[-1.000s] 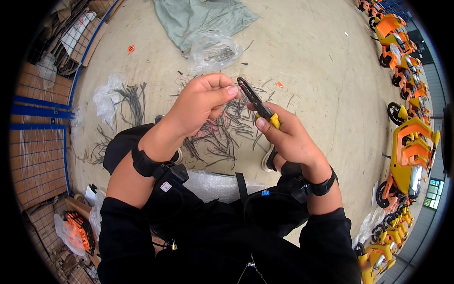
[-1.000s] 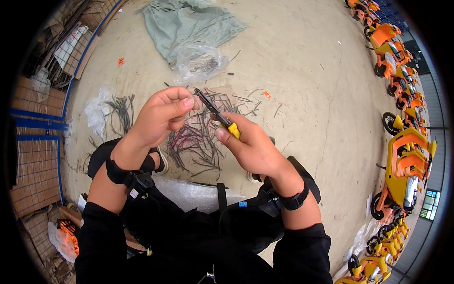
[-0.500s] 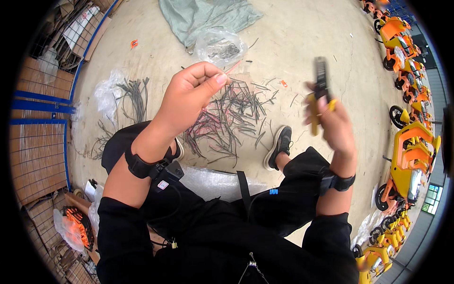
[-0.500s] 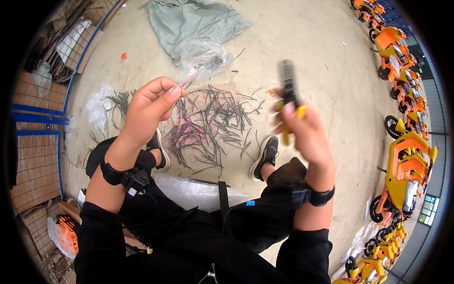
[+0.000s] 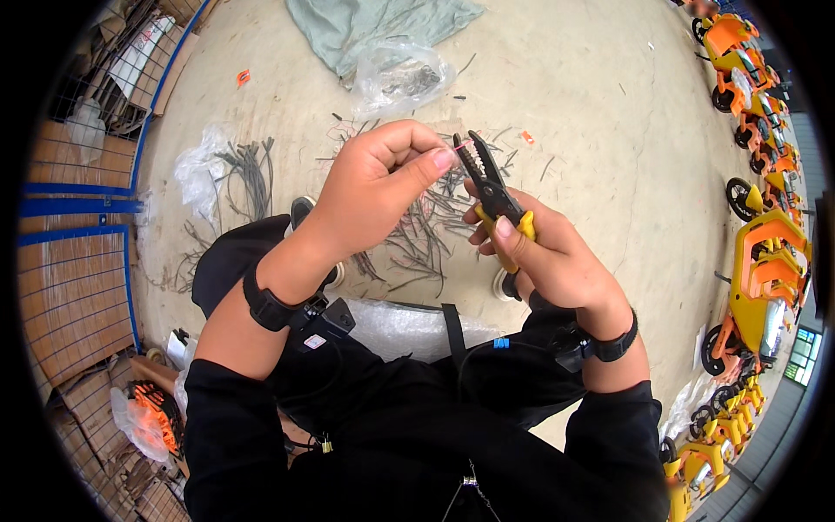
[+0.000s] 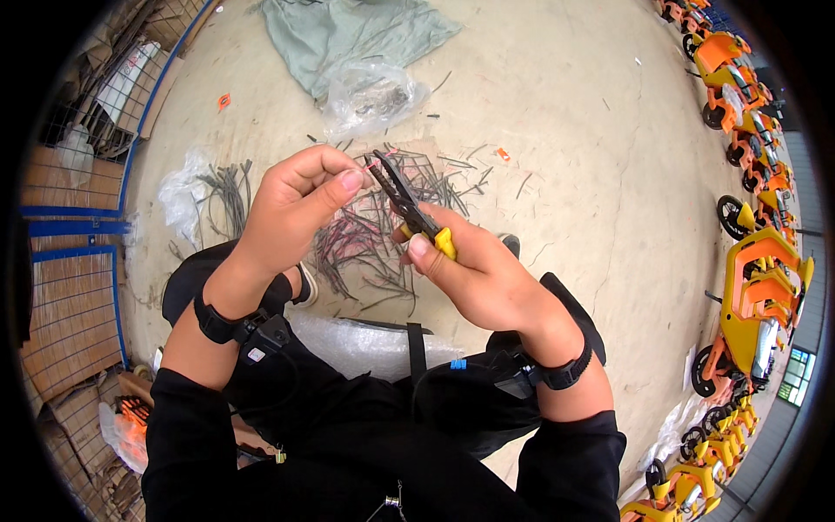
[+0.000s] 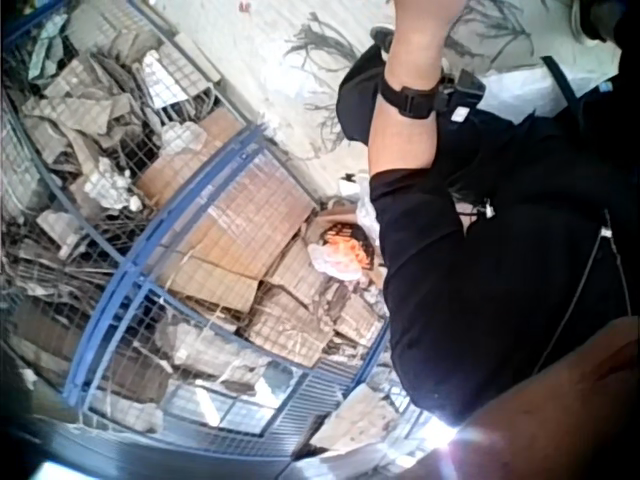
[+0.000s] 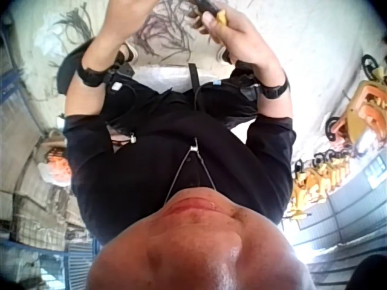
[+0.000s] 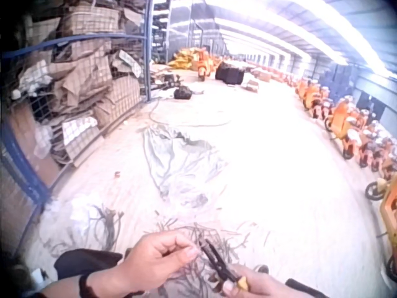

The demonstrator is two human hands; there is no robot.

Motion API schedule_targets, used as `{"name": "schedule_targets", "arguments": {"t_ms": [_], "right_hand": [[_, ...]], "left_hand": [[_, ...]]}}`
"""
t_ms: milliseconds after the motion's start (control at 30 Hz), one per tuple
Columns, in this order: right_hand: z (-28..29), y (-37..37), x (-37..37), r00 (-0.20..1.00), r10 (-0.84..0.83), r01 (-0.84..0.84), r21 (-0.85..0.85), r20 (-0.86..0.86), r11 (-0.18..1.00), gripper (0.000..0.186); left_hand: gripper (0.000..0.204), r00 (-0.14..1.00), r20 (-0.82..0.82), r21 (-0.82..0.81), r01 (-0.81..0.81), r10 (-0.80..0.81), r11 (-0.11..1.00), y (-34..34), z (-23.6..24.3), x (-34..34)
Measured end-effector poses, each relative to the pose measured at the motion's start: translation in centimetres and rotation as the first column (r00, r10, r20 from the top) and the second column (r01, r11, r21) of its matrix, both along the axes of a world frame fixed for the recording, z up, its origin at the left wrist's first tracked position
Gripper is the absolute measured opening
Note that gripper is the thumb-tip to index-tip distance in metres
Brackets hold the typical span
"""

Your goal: The person sits on the floor and uses yellow-handled pliers to strip the insulation from thin wires. They pick up individual wires from a pile, strip the ends, and drop the processed pieces back onto the floor.

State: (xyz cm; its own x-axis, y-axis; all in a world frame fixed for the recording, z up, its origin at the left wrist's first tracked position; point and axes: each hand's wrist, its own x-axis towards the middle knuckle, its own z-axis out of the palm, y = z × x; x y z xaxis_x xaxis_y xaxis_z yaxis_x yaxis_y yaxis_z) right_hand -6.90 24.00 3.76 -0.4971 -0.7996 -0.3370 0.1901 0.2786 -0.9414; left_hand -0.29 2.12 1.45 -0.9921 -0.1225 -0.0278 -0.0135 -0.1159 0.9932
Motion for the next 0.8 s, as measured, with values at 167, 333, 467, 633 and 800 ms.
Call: {"name": "schedule_targets", "arguments": {"t_ms": [167, 333, 467, 633, 800], "right_hand": [[-0.1, -0.1, 0.1, 1.0, -0.008, 0.009, 0.064, -0.016, 0.998, 0.035], [-0.6, 0.0, 0.0, 0.997, -0.002, 0.009, 0.08, -0.078, 0.997, 0.037], [-0.5, 0.0, 0.1, 0.989, 0.013, 0.008, 0.141, -0.146, 0.99, 0.038], [-0.3, -0.1, 0.1, 0.966, 0.041, -0.005, 0.14, -0.254, 0.99, 0.04], [0.2, -0.4, 0.2, 0.949, 0.069, -0.001, 0.216, -0.307, 0.976, 0.04]], "left_hand": [[0.015, 0.999, -0.037, -0.018, -0.004, 0.003, 1.0, 0.4, -1.1, -0.2], [0.015, 1.0, -0.007, -0.018, -0.024, 0.024, 1.0, 0.6, -1.3, -0.2], [0.016, 0.999, 0.011, 0.006, -0.039, 0.039, 0.999, 0.7, -1.2, -0.2], [0.016, 1.0, 0.001, -0.03, -0.029, 0.029, 0.999, 0.8, -1.4, -0.3], [0.017, 0.999, 0.015, -0.028, -0.031, 0.031, 0.999, 0.8, -1.2, -0.2]]}}
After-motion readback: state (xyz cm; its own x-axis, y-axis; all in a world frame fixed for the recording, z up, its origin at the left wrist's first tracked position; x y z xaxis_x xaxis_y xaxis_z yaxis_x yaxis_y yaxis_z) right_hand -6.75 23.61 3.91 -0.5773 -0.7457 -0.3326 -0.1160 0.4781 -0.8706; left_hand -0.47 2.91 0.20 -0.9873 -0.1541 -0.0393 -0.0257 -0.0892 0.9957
